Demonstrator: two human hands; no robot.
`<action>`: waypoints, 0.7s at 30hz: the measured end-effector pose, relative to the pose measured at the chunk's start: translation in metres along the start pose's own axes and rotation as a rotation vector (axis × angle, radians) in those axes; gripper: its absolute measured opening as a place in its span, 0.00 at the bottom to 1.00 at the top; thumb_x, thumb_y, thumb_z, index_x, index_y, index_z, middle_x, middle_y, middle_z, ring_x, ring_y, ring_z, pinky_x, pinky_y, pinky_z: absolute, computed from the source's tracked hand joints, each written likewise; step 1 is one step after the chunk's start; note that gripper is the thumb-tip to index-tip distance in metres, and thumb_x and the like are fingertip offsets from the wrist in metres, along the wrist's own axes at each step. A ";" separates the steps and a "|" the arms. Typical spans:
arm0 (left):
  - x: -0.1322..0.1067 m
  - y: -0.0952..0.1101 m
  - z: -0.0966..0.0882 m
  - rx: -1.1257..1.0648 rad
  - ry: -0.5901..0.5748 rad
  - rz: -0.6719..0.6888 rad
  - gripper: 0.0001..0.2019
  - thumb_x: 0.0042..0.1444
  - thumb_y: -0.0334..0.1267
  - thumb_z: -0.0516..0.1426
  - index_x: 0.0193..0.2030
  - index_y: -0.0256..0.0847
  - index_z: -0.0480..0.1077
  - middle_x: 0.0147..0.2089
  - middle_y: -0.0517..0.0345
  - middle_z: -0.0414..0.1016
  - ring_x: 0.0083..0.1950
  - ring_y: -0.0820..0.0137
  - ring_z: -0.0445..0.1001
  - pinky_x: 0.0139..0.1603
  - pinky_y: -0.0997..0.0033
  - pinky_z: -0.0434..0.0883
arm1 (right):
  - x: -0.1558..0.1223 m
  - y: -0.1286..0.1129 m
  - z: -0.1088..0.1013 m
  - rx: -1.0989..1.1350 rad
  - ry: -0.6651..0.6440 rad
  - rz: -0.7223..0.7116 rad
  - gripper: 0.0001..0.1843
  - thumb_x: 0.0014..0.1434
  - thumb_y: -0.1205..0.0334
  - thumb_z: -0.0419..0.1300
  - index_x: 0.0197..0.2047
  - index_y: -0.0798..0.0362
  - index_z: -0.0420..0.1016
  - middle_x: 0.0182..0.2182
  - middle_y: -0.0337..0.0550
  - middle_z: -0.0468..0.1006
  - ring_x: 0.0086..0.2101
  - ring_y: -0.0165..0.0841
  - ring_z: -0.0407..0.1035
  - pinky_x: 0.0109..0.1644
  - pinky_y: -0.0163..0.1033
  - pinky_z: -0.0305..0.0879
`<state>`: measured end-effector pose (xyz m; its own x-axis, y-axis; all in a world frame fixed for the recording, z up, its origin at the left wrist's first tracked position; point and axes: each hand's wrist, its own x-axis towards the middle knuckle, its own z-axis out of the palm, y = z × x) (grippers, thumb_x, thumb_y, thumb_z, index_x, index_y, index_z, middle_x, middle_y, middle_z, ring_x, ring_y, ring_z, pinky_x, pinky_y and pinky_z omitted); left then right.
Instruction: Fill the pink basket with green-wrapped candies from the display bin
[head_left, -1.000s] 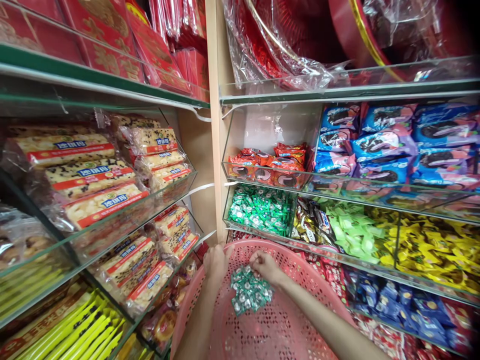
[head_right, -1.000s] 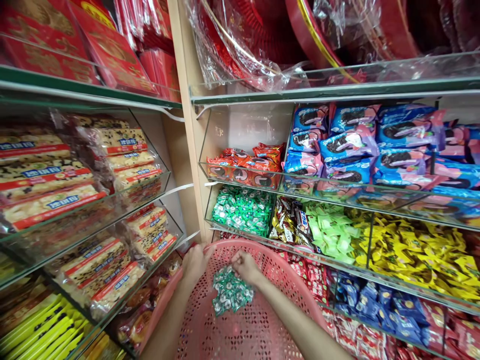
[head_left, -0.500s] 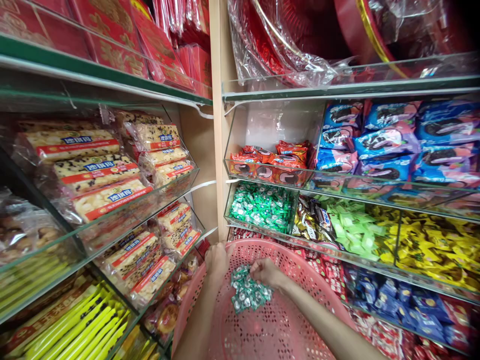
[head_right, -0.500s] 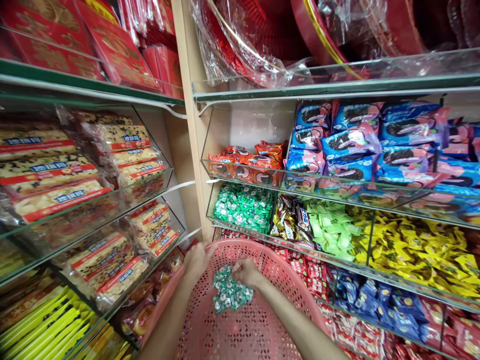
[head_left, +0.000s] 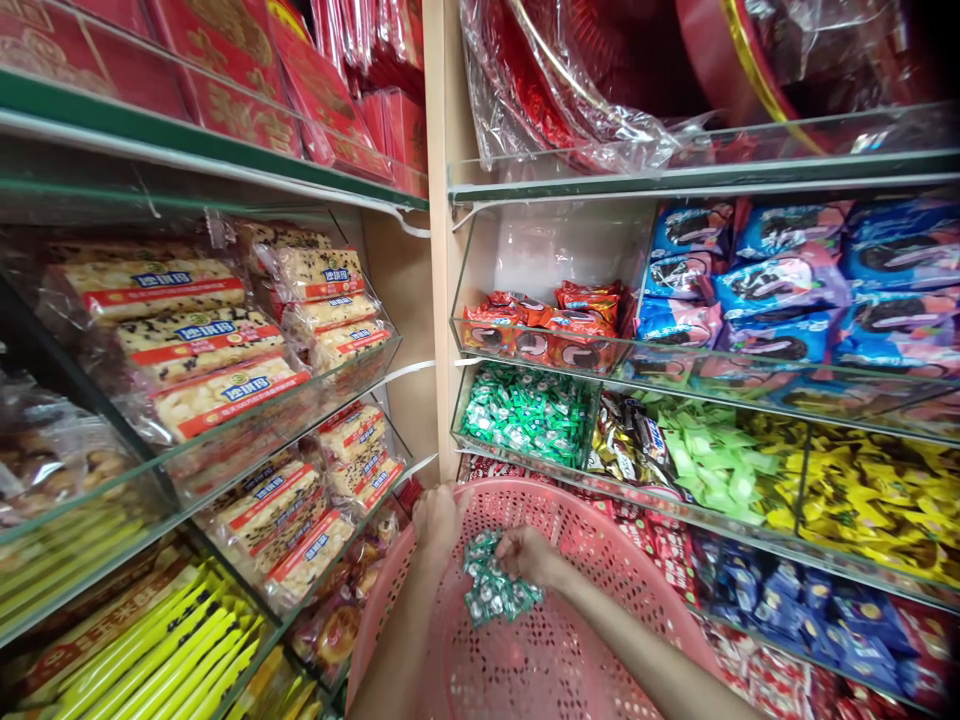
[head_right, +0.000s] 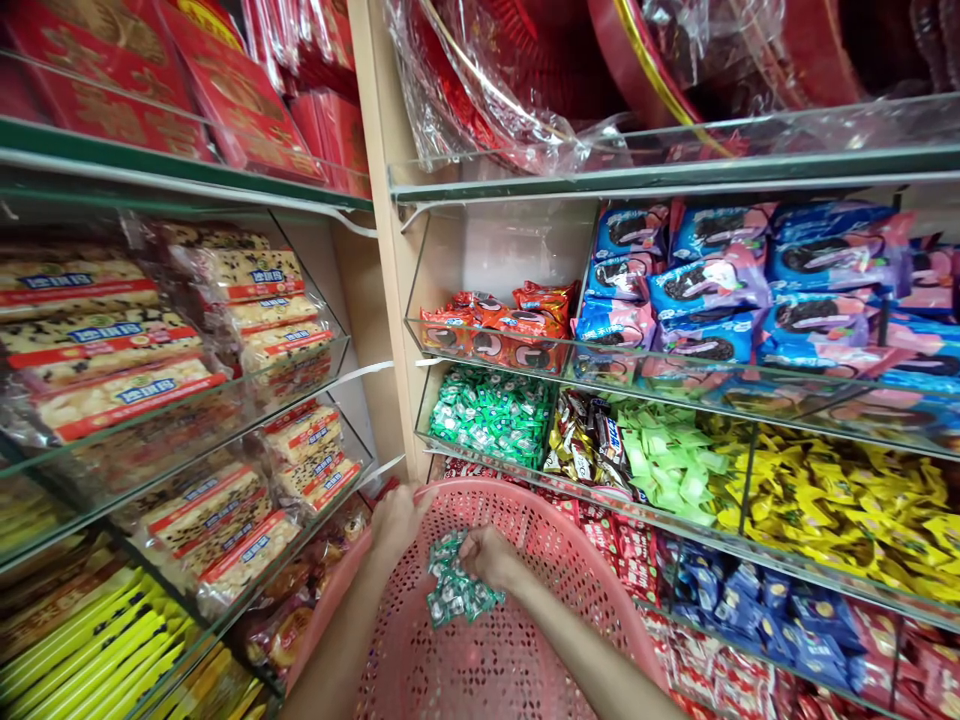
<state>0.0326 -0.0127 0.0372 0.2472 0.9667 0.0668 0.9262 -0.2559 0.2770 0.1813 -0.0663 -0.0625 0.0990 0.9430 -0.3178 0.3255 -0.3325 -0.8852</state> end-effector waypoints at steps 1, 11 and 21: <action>0.000 0.000 0.000 -0.002 0.005 0.001 0.23 0.61 0.50 0.43 0.49 0.41 0.72 0.44 0.45 0.77 0.47 0.60 0.74 0.43 0.69 0.65 | -0.002 -0.002 0.001 -0.015 0.017 -0.002 0.10 0.39 0.77 0.53 0.24 0.53 0.65 0.13 0.28 0.66 0.15 0.24 0.59 0.20 0.28 0.53; -0.002 0.000 -0.001 -0.037 0.005 -0.020 0.24 0.61 0.52 0.43 0.50 0.41 0.72 0.45 0.47 0.77 0.48 0.61 0.74 0.43 0.70 0.65 | -0.039 -0.046 -0.021 -0.540 0.163 -0.186 0.06 0.44 0.66 0.63 0.26 0.53 0.69 0.23 0.34 0.70 0.26 0.26 0.62 0.27 0.30 0.48; 0.003 -0.003 0.002 -0.056 -0.002 -0.035 0.24 0.60 0.53 0.44 0.49 0.40 0.72 0.44 0.44 0.77 0.48 0.60 0.74 0.42 0.70 0.65 | -0.059 -0.163 -0.094 -0.767 0.426 -0.472 0.08 0.57 0.66 0.52 0.32 0.53 0.73 0.27 0.40 0.76 0.30 0.30 0.68 0.33 0.32 0.54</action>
<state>0.0310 -0.0089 0.0346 0.2157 0.9750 0.0541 0.9167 -0.2212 0.3326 0.2109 -0.0661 0.1323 0.0833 0.9530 0.2913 0.9232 0.0363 -0.3826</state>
